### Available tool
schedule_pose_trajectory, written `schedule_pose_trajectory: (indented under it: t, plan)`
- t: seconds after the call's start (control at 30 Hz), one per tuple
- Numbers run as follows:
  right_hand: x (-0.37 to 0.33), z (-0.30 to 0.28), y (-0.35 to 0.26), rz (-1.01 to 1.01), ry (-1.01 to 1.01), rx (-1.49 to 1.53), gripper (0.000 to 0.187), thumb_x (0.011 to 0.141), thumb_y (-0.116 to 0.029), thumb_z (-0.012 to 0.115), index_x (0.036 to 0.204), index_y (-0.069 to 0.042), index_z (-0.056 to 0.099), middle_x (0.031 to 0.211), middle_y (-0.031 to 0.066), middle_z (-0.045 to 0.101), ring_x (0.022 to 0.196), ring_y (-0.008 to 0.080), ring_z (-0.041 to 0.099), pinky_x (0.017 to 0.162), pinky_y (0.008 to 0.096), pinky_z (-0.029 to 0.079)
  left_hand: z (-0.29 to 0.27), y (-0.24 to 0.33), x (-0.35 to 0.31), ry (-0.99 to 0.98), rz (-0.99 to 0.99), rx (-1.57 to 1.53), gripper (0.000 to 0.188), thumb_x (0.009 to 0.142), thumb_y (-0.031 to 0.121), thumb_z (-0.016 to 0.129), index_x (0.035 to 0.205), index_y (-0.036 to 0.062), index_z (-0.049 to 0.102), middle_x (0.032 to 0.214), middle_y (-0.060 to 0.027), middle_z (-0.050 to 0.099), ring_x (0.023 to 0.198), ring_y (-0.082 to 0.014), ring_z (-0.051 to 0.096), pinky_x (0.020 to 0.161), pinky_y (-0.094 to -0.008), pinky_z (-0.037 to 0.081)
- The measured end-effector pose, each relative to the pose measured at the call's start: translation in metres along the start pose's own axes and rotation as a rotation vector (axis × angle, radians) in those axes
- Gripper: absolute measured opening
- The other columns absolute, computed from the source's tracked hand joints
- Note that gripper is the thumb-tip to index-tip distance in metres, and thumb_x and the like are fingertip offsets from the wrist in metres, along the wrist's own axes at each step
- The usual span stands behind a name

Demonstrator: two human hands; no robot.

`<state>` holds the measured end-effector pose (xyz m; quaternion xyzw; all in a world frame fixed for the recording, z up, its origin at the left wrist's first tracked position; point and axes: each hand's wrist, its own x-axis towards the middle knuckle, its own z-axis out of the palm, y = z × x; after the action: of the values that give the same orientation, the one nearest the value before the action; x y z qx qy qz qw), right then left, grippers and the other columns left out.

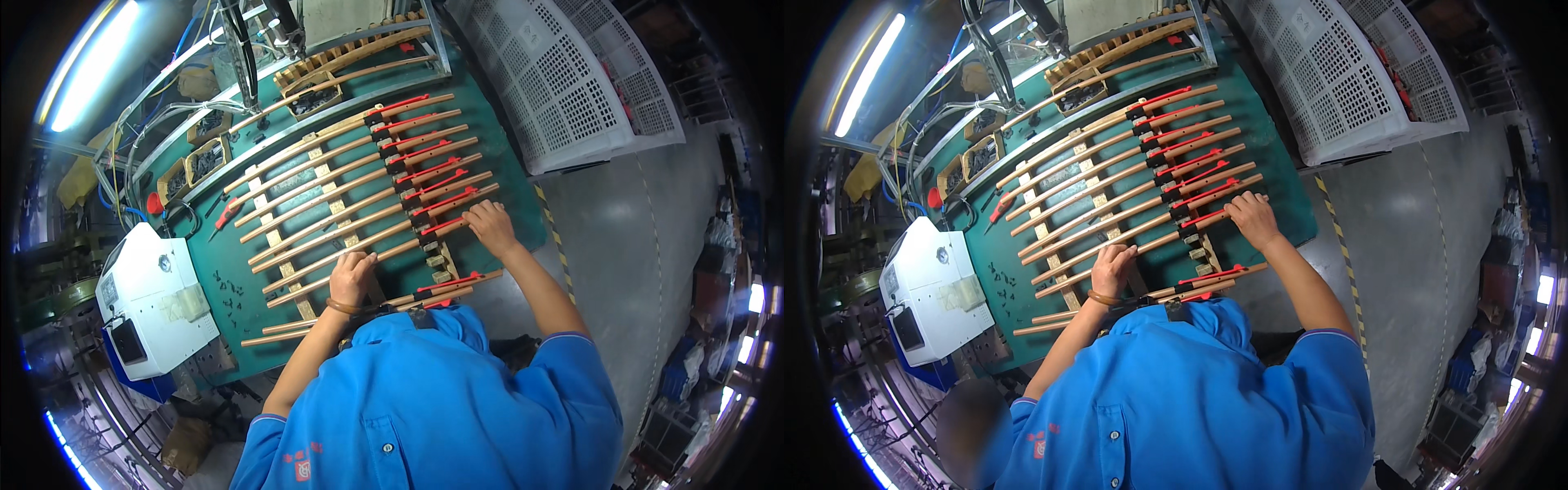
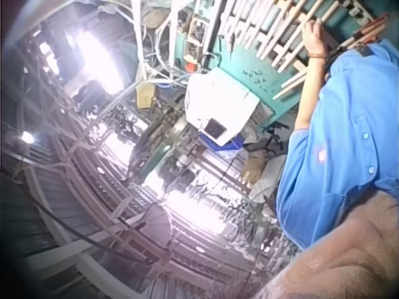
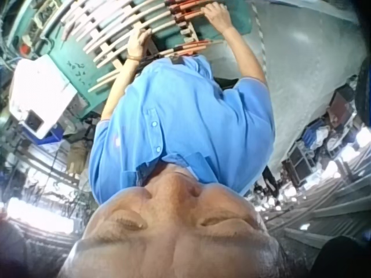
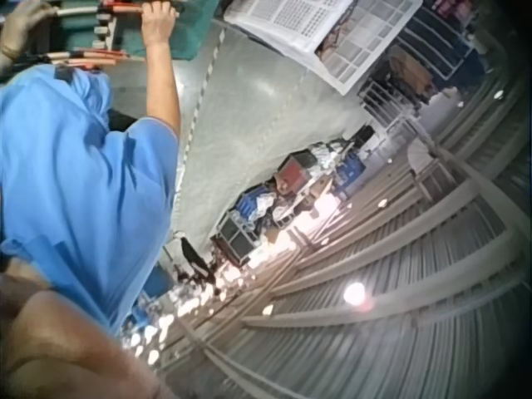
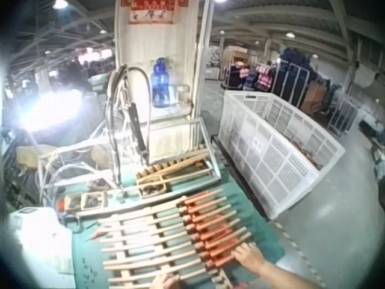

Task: The person uses a handheld tool to attach small black components to the ends of copper rods arranged on a green workbench. They repeatedly pick rods from a white basket, place them on the bench, apply the tool, and return finished rods to the basket.

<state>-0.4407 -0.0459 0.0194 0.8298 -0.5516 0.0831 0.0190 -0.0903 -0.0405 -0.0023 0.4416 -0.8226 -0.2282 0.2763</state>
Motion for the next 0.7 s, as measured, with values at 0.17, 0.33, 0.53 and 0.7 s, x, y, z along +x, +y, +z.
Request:
schedule_pose_trajectory:
  t: [0.17, 0.33, 0.53, 0.7]
  plan:
    - [0.015, -0.054, -0.046, 0.077, 0.062, 0.088, 0.025, 0.074, -0.017, 0.068, 0.098, -0.011, 0.061, 0.096, 0.0048, 0.058, 0.095, 0.0243, 0.053, 0.08, 0.0374, 0.044, -0.044, 0.026, 0.003, 0.021, 0.133, 0.229, 0.037, 0.071, 0.009, 0.069, 0.107, 0.0127, 0.062, 0.101, -0.0094, 0.059, 0.089, -0.0296, 0.057, 0.079, -0.0383, 0.048]
    - [-0.044, -0.039, -0.062, 0.278, -0.701, 0.474, 0.044, 0.071, -0.041, 0.073, 0.097, -0.007, 0.066, 0.098, 0.0103, 0.061, 0.091, 0.032, 0.058, 0.081, 0.0406, 0.046, -0.067, -0.019, -0.089, -0.444, -0.128, 0.124, 0.024, 0.075, 0.028, 0.071, 0.091, 0.0114, 0.067, 0.083, -0.0084, 0.06, 0.08, -0.0283, 0.06, 0.068, -0.04, 0.048]
    - [-0.044, -0.036, -0.044, 0.315, -0.443, 0.592, 0.034, 0.071, -0.04, 0.073, 0.093, -0.014, 0.069, 0.09, 0.0063, 0.059, 0.089, 0.0304, 0.058, 0.077, 0.0402, 0.046, -0.071, -0.016, -0.066, -0.249, -0.188, 0.015, 0.018, 0.071, 0.021, 0.075, 0.081, 0.0089, 0.066, 0.074, -0.0078, 0.056, 0.073, -0.0287, 0.056, 0.061, -0.0392, 0.046]
    - [-0.026, -0.069, -0.008, 0.127, -0.195, 0.426, 0.025, 0.076, -0.03, 0.07, 0.096, -0.015, 0.068, 0.082, 0.003, 0.058, 0.088, 0.0238, 0.054, 0.081, 0.0367, 0.041, -0.053, 0.004, -0.027, -0.178, -0.084, -0.165, 0.018, 0.075, 0.016, 0.074, 0.088, 0.0069, 0.067, 0.079, -0.0089, 0.058, 0.069, -0.0284, 0.059, 0.059, -0.0361, 0.048]
